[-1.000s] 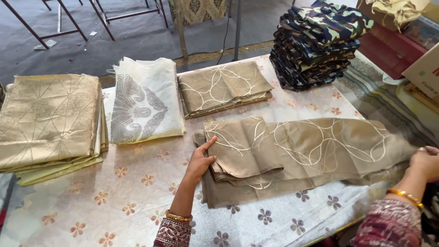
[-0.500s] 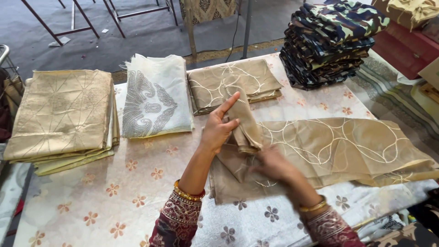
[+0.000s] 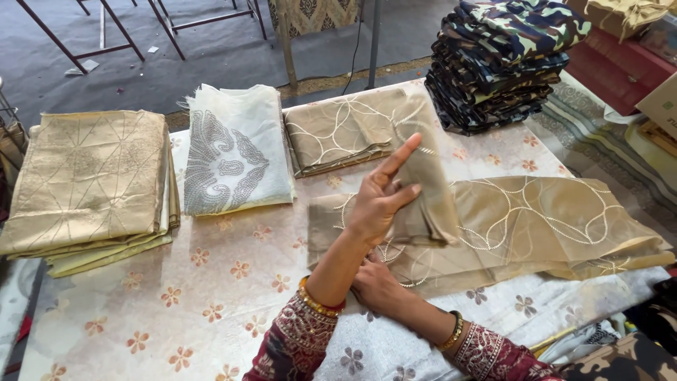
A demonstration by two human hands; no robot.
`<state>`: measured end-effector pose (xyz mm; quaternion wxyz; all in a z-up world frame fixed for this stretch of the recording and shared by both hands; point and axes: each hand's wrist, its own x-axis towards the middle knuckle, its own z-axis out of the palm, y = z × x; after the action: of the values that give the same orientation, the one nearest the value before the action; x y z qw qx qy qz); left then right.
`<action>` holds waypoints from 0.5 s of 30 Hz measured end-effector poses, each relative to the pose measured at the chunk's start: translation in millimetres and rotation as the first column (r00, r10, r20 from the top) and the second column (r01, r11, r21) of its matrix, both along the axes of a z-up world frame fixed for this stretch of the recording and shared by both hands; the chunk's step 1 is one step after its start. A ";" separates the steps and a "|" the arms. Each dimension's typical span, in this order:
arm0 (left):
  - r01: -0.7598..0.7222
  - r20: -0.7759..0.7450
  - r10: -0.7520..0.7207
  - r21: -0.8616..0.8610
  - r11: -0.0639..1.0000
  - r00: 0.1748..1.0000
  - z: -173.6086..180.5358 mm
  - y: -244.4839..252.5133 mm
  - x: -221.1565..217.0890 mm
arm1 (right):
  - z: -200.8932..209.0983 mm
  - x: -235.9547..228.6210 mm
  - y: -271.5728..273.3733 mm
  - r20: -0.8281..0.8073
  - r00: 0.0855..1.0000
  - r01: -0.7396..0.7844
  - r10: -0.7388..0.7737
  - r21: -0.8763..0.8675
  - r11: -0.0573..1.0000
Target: Folding various pieces of cloth and fabric and stacking them on a table or in a basket.
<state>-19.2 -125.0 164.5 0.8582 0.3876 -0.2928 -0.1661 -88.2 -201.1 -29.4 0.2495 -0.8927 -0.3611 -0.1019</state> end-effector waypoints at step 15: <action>-0.231 -0.047 0.326 0.610 0.758 0.944 -187.5 61.2 12.9 | 25.6 -30.2 6.1 -0.082 0.997 -0.022 0.017 -0.066 0.998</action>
<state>-6.3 -63.8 -23.0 0.7270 0.6630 -0.0991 -0.1486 -118.4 -195.1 -3.8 0.2350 -0.9005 -0.3624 -0.0510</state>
